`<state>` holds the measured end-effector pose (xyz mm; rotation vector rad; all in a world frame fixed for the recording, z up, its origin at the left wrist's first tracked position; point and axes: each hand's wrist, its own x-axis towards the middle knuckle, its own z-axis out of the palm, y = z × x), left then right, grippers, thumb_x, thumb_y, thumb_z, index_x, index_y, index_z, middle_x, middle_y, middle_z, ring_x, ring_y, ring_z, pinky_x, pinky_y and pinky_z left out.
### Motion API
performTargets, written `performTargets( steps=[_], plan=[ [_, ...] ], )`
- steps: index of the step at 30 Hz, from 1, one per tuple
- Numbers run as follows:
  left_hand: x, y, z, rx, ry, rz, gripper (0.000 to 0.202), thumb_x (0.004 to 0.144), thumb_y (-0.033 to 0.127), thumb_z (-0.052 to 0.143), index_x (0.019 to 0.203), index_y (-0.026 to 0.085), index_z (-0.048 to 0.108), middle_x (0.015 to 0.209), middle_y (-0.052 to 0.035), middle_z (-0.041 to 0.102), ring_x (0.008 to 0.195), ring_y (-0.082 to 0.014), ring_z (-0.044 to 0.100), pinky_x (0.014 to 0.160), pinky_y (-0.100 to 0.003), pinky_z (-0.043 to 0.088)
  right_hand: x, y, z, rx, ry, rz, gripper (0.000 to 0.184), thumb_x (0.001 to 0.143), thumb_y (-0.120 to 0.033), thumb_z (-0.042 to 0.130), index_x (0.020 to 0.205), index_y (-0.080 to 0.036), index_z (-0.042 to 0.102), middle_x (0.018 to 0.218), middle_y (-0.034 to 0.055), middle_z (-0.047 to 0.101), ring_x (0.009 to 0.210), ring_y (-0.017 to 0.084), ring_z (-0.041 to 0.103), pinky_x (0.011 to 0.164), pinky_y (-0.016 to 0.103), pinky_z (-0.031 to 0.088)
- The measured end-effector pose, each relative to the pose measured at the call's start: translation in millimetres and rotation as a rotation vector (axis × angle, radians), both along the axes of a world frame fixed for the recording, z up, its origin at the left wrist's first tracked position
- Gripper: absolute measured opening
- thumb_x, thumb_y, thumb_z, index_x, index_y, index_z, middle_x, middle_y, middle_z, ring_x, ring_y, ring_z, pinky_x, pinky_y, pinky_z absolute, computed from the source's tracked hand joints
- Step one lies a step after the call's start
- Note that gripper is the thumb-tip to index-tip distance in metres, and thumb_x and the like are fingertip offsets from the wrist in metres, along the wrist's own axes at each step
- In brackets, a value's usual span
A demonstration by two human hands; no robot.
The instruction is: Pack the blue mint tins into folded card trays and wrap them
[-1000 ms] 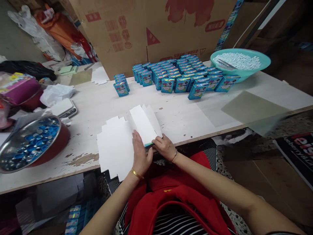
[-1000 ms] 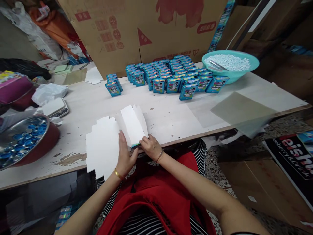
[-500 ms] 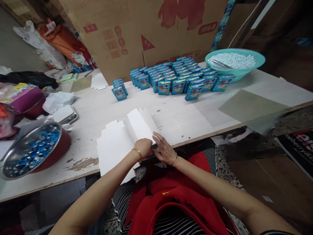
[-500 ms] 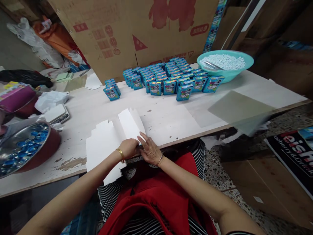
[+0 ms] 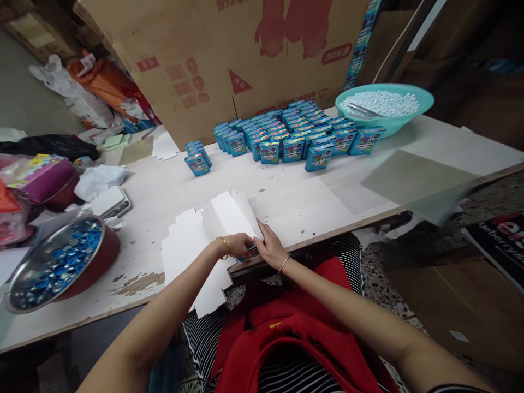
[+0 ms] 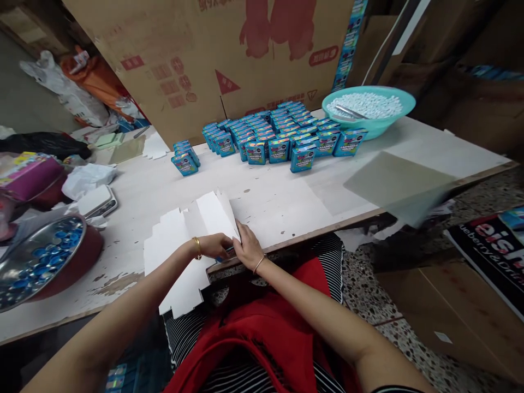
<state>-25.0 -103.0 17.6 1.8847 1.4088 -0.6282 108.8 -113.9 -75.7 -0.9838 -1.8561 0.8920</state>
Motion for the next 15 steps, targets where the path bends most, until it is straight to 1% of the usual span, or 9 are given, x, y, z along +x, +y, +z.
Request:
performTargets(
  steps=[2,4,6,8,9,11,12,13,15],
  plan=[
    [6,-5,-0.2,0.045,0.021,0.001,0.011,0.068,0.022,0.059,0.079,0.019,0.063,0.071,0.0034,0.062,0.07,-0.0146,0.056,0.078,-0.031,0.042,-1,6,-2.5,-0.017,-0.004,0.001,0.046,0.085,-0.022,0.039,0.131,-0.014,0.039,0.121,0.014,0.053,0.114,0.023,0.048,0.1,0.041,0.041],
    [16,-13,-2.2,0.107,0.037,0.001,0.012,0.073,0.022,0.055,0.08,0.019,0.063,0.076,0.0005,0.065,0.076,-0.0177,0.058,0.088,-0.039,0.038,0,10,-4.6,-0.034,-0.026,-0.02,0.045,0.084,-0.019,0.038,0.128,-0.012,0.043,0.118,0.014,0.054,0.111,0.023,0.05,0.099,0.04,0.042],
    [27,-20,-3.7,0.165,0.037,-0.003,0.015,0.077,0.023,0.05,0.083,0.018,0.063,0.083,-0.0041,0.067,0.084,-0.0215,0.06,0.092,-0.044,0.035,5,16,-5.6,-0.033,-0.053,-0.027,0.045,0.083,-0.017,0.036,0.127,-0.011,0.044,0.119,0.0142,0.055,0.111,0.023,0.05,0.099,0.04,0.042],
    [35,-24,-1.8,0.19,0.02,-0.019,0.018,0.081,0.027,0.049,0.087,0.017,0.063,0.091,-0.0076,0.067,0.088,-0.0236,0.06,0.089,-0.043,0.038,16,24,-4.9,-0.018,-0.088,0.015,0.047,0.082,-0.014,0.035,0.128,-0.011,0.044,0.119,0.0137,0.054,0.112,0.022,0.049,0.1,0.039,0.041],
    [37,-24,0.9,0.187,-0.008,-0.031,0.02,0.082,0.03,0.049,0.09,0.017,0.063,0.094,-0.0077,0.067,0.088,-0.0229,0.06,0.086,-0.039,0.041,23,30,-3.9,-0.009,-0.109,0.057,0.047,0.082,-0.014,0.035,0.128,-0.012,0.045,0.119,0.0129,0.054,0.112,0.022,0.049,0.099,0.039,0.041],
    [36,-18,9.3,0.217,-0.131,-0.032,0.025,0.084,0.036,0.048,0.098,0.019,0.062,0.096,-0.0057,0.067,0.083,-0.0192,0.061,0.078,-0.032,0.044,43,45,-0.8,0.002,-0.158,0.171,0.046,0.083,-0.014,0.036,0.128,-0.016,0.047,0.117,0.0102,0.055,0.109,0.021,0.051,0.098,0.039,0.042],
    [32,-12,14.1,0.281,-0.207,-0.014,0.028,0.087,0.039,0.045,0.1,0.02,0.061,0.096,-0.0049,0.067,0.081,-0.0174,0.061,0.075,-0.029,0.045,53,53,1.1,0.004,-0.181,0.232,0.046,0.084,-0.014,0.036,0.128,-0.018,0.048,0.114,0.009,0.056,0.107,0.02,0.052,0.096,0.039,0.043],
    [27,-4,18.3,0.394,-0.273,0.016,0.032,0.089,0.041,0.042,0.104,0.019,0.06,0.096,-0.0053,0.067,0.082,-0.0169,0.061,0.075,-0.029,0.046,63,60,3.1,0.008,-0.202,0.289,0.045,0.084,-0.014,0.037,0.128,-0.02,0.049,0.111,0.0082,0.057,0.105,0.02,0.053,0.094,0.038,0.044],
    [13,17,23.0,0.705,-0.312,0.071,0.041,0.091,0.044,0.037,0.113,0.017,0.058,0.106,-0.0097,0.064,0.095,-0.0202,0.058,0.084,-0.033,0.044,79,72,7.0,0.03,-0.243,0.379,0.045,0.085,-0.013,0.037,0.127,-0.021,0.051,0.105,0.0078,0.057,0.1,0.02,0.055,0.09,0.037,0.046]
  ],
)
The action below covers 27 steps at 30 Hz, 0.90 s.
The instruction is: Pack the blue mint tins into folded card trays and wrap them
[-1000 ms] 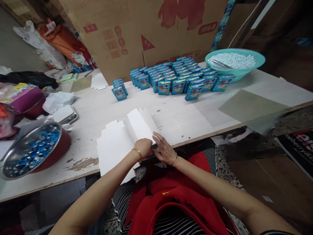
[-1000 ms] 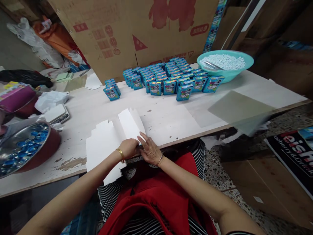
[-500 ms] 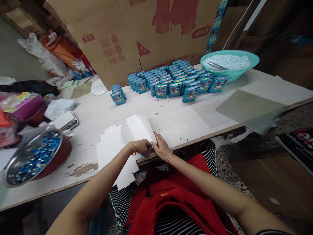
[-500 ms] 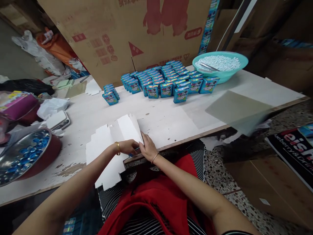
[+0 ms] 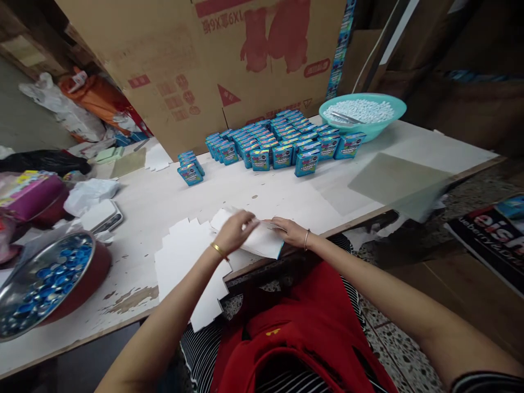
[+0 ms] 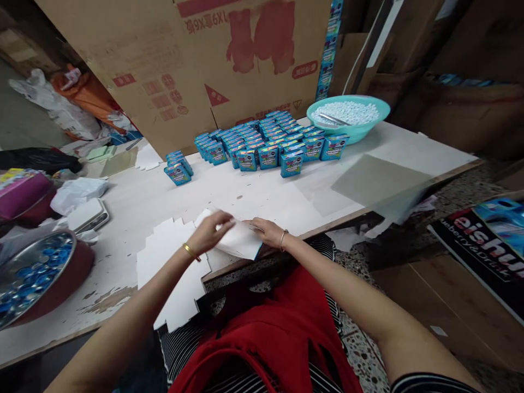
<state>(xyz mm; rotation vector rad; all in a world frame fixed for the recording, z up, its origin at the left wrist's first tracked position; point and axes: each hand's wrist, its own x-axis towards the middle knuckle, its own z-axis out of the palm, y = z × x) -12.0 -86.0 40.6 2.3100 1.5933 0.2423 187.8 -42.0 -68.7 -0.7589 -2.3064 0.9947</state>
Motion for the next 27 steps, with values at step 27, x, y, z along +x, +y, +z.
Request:
performTargets(
  steps=[27],
  plan=[
    [-65,85,-26.8,-0.083,0.463,-0.507,0.05,0.092,0.039,0.035,0.141,0.028,0.029,0.137,-0.0116,0.047,0.109,-0.0226,0.057,0.088,-0.033,0.04,4,-5,8.7,0.214,-0.043,-0.086,0.049,0.091,-0.012,0.029,0.139,-0.023,0.033,0.12,0.006,0.06,0.099,0.018,0.057,0.086,0.036,0.047]
  ],
)
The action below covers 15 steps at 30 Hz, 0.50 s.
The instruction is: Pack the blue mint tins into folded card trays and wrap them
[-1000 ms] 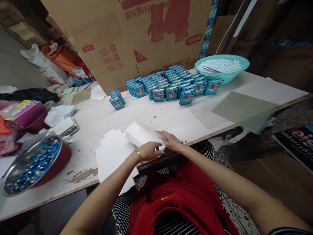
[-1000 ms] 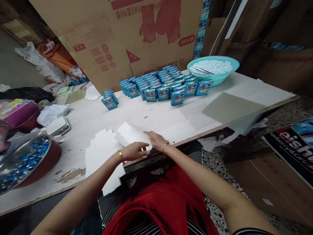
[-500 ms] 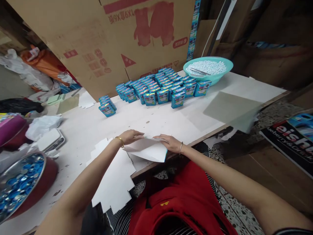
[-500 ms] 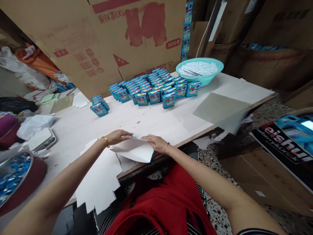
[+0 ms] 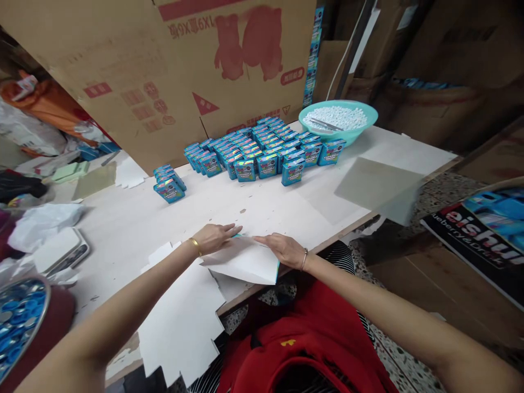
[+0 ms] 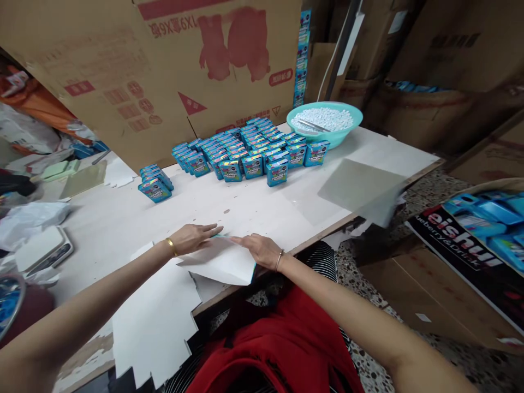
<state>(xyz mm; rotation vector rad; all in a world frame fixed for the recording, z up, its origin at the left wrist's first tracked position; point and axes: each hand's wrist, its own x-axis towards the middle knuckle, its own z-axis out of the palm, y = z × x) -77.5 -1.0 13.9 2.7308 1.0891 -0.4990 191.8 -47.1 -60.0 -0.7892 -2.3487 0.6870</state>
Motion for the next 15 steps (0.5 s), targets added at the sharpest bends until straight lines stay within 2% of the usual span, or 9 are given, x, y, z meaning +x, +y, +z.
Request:
performTargets(
  steps=[3,5,8,10,12,15],
  plan=[
    [-9,-4,-0.7,-0.07,-0.091,-0.048,0.055,0.093,0.048,0.028,0.143,0.026,0.025,0.149,-0.0095,0.028,0.132,-0.0236,0.034,0.104,-0.036,0.027,0,0,2.9,0.063,-0.034,0.052,0.059,0.088,-0.005,0.03,0.144,-0.022,0.021,0.126,0.008,0.056,0.101,0.017,0.055,0.086,0.036,0.047],
    [-13,-4,-2.7,-0.143,-0.104,0.001,0.055,0.094,0.048,0.022,0.143,0.025,0.023,0.151,-0.0085,0.024,0.136,-0.0218,0.026,0.108,-0.036,0.022,0,1,4.2,0.067,-0.063,0.092,0.063,0.086,-0.001,0.029,0.144,-0.024,0.023,0.128,0.0064,0.054,0.107,0.016,0.053,0.088,0.035,0.045],
    [-14,-3,-5.6,-0.244,-0.11,0.062,0.055,0.094,0.048,0.019,0.143,0.024,0.022,0.151,-0.0076,0.023,0.138,-0.0207,0.022,0.109,-0.035,0.02,1,2,4.5,0.041,-0.111,0.12,0.062,0.086,0.001,0.028,0.141,-0.027,0.031,0.125,0.0047,0.057,0.107,0.016,0.051,0.088,0.035,0.045],
    [-13,-2,-7.1,-0.261,-0.123,0.075,0.055,0.094,0.049,0.02,0.143,0.024,0.025,0.15,-0.0072,0.026,0.137,-0.0209,0.025,0.108,-0.035,0.022,2,2,5.0,0.018,-0.159,0.108,0.059,0.086,-0.001,0.029,0.139,-0.026,0.035,0.12,0.0056,0.058,0.101,0.017,0.052,0.086,0.034,0.045],
    [-11,-1,-8.9,-0.212,-0.148,0.068,0.053,0.092,0.05,0.027,0.139,0.025,0.032,0.146,-0.0079,0.035,0.131,-0.0223,0.033,0.103,-0.036,0.028,3,1,7.4,0.003,-0.227,0.106,0.055,0.087,-0.004,0.032,0.137,-0.027,0.039,0.12,0.007,0.058,0.098,0.018,0.05,0.086,0.035,0.045],
    [-2,0,-12.7,-0.07,-0.145,0.063,0.045,0.088,0.05,0.04,0.121,0.022,0.051,0.125,-0.0104,0.053,0.109,-0.0231,0.05,0.087,-0.033,0.039,3,-3,14.9,-0.017,-0.32,0.126,0.049,0.089,-0.025,0.047,0.138,-0.026,0.039,0.126,0.0107,0.052,0.104,0.023,0.047,0.089,0.041,0.043]
  ],
)
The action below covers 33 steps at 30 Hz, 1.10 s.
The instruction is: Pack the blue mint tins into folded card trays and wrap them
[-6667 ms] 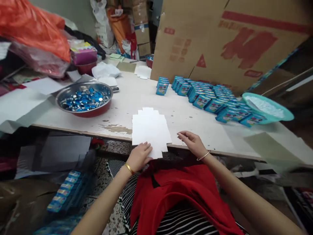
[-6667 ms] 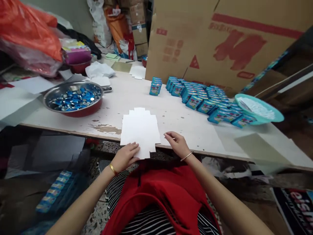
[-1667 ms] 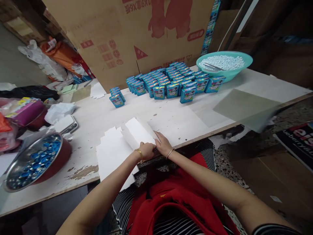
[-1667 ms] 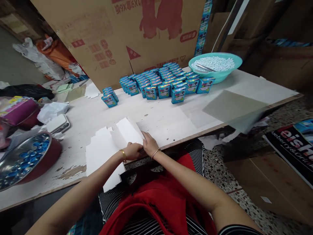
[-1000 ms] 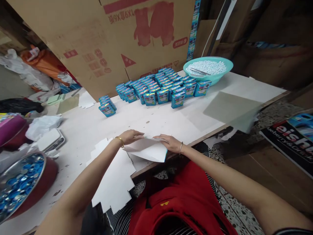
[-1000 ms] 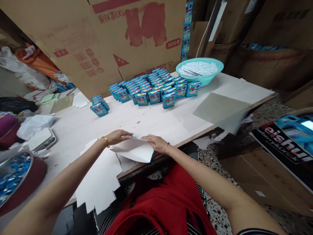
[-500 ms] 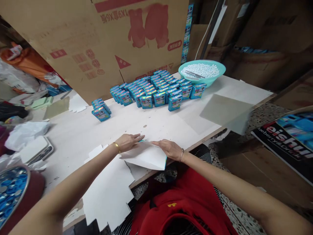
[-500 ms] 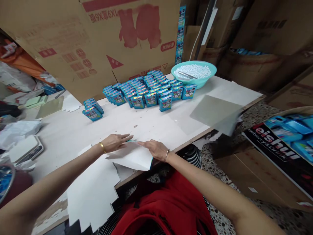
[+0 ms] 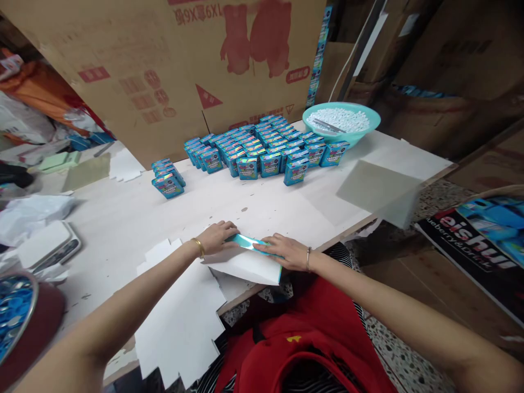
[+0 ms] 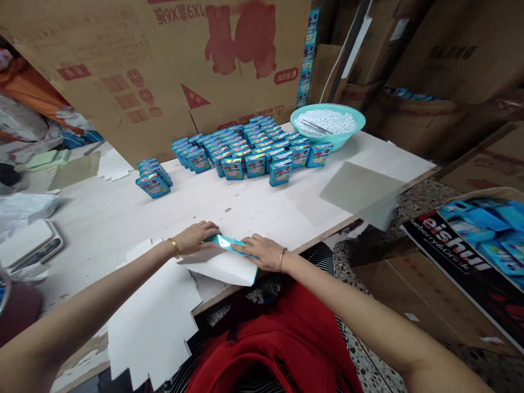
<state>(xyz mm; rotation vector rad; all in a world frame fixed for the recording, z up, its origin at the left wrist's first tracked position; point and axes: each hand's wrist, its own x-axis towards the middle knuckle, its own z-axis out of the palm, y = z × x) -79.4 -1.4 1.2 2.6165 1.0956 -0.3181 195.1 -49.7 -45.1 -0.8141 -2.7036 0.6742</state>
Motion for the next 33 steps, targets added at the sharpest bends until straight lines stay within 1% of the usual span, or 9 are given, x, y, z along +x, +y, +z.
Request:
performTargets(
  steps=[3,5,7,10,16,22,26,30,33],
  plan=[
    [13,3,-4.5,0.102,0.075,0.032,0.03,0.086,0.043,0.046,0.098,0.019,0.059,0.1,-0.0091,0.059,0.091,-0.0217,0.055,0.072,-0.03,0.041,-4,1,8.7,-0.07,-0.026,-0.063,0.068,0.085,-0.045,0.054,0.142,-0.018,0.029,0.13,0.0145,0.047,0.108,0.026,0.047,0.092,0.041,0.041],
    [20,6,-7.0,0.125,0.106,0.046,0.024,0.087,0.039,0.045,0.089,0.02,0.06,0.093,-0.0078,0.06,0.087,-0.0207,0.056,0.067,-0.029,0.04,-9,5,13.4,-0.092,-0.073,-0.173,0.056,0.089,-0.038,0.049,0.137,-0.014,0.035,0.124,0.0145,0.052,0.106,0.024,0.05,0.09,0.037,0.042],
    [23,7,-8.1,0.127,0.114,0.048,0.025,0.088,0.038,0.042,0.085,0.02,0.059,0.089,-0.0072,0.061,0.081,-0.0193,0.057,0.064,-0.029,0.039,-15,11,17.7,-0.059,-0.175,-0.257,0.037,0.09,-0.028,0.046,0.124,-0.014,0.047,0.114,0.0128,0.057,0.103,0.023,0.052,0.086,0.034,0.042],
    [22,8,-6.3,0.116,0.123,0.017,0.023,0.089,0.034,0.041,0.085,0.021,0.059,0.088,-0.0063,0.062,0.077,-0.0175,0.058,0.064,-0.028,0.039,-24,18,24.8,0.022,-0.34,-0.259,0.023,0.087,-0.02,0.046,0.108,-0.014,0.054,0.104,0.0111,0.06,0.097,0.023,0.055,0.081,0.032,0.043],
    [25,11,-1.7,0.073,0.217,-0.135,0.019,0.082,0.02,0.045,0.098,0.019,0.055,0.089,-0.0088,0.064,0.076,-0.02,0.06,0.065,-0.03,0.04,-39,23,29.3,0.106,-0.529,-0.246,0.026,0.084,-0.01,0.041,0.108,-0.014,0.049,0.098,0.0106,0.063,0.086,0.023,0.061,0.069,0.032,0.046],
    [35,5,-11.9,0.075,0.239,0.014,0.018,0.085,0.015,0.039,0.095,0.016,0.055,0.088,-0.0124,0.064,0.077,-0.0227,0.062,0.066,-0.033,0.043,-46,23,21.2,0.125,-0.577,-0.24,0.029,0.09,-0.008,0.029,0.11,-0.016,0.048,0.098,0.0139,0.063,0.088,0.026,0.061,0.067,0.035,0.048],
    [41,0,-16.0,0.087,0.244,0.07,0.024,0.087,0.011,0.034,0.097,0.015,0.055,0.09,-0.015,0.063,0.08,-0.025,0.063,0.065,-0.035,0.044,-40,26,24.9,0.186,-0.606,-0.193,0.029,0.091,-0.009,0.029,0.111,-0.016,0.049,0.101,0.0145,0.061,0.093,0.026,0.059,0.068,0.034,0.047],
    [44,-2,-3.8,0.084,0.249,0.133,0.029,0.087,0.008,0.031,0.103,0.014,0.055,0.096,-0.0151,0.062,0.086,-0.0254,0.062,0.068,-0.035,0.045,-35,37,32.6,0.224,-0.633,-0.176,0.03,0.091,-0.011,0.031,0.113,-0.019,0.051,0.103,0.0124,0.06,0.093,0.025,0.058,0.067,0.033,0.046],
    [36,-11,18.6,0.073,0.19,0.139,0.031,0.088,0.022,0.042,0.118,0.017,0.049,0.112,-0.0138,0.057,0.097,-0.0238,0.059,0.077,-0.034,0.045,-33,47,34.5,0.223,-0.641,-0.142,0.033,0.09,-0.01,0.032,0.116,-0.021,0.05,0.105,0.0111,0.06,0.093,0.024,0.058,0.067,0.031,0.045]
  ],
)
